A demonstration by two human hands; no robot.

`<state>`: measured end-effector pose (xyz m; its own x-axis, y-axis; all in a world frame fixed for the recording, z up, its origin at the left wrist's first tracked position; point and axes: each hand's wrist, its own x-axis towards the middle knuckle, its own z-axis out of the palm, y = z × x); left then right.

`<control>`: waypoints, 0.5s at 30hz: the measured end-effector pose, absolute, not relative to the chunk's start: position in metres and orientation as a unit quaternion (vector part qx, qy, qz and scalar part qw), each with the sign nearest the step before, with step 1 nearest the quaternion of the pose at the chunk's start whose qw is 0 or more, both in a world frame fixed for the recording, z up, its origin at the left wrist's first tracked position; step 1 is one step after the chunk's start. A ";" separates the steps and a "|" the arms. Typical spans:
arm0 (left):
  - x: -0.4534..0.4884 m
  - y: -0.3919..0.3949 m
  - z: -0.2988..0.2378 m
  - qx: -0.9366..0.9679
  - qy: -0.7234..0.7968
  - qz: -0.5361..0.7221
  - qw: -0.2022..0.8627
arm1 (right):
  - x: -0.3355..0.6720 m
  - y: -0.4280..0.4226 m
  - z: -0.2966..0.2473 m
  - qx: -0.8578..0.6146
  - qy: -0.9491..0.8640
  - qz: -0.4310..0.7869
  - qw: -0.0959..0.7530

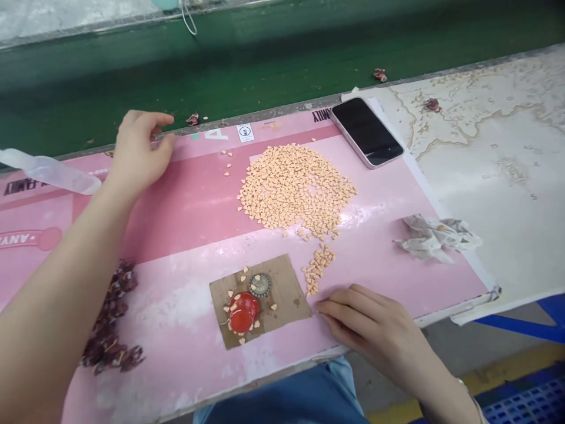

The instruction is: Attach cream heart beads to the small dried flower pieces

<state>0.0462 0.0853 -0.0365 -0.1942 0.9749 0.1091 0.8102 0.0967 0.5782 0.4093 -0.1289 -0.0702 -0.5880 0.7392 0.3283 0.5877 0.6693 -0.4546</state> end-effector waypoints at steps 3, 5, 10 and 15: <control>0.037 0.061 -0.029 0.638 0.711 0.252 0.153 | 0.410 -0.129 -0.068 -0.370 -0.889 0.137 0.233; 0.036 0.059 -0.028 0.643 0.708 0.249 0.152 | 0.409 -0.130 -0.067 -0.368 -0.895 0.120 0.222; 0.063 0.111 -0.036 0.660 0.683 0.267 0.161 | 0.407 -0.132 -0.066 -0.376 -0.901 0.083 0.197; 0.098 0.165 -0.041 0.657 0.666 0.284 0.210 | 0.407 -0.138 -0.069 -0.392 -0.893 0.076 0.207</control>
<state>0.0979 0.1647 -0.0407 -0.0482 0.9945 0.0934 0.7557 -0.0248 0.6544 0.4066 -0.1383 -0.0687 -0.6066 0.7322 0.3097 0.6696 0.6806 -0.2974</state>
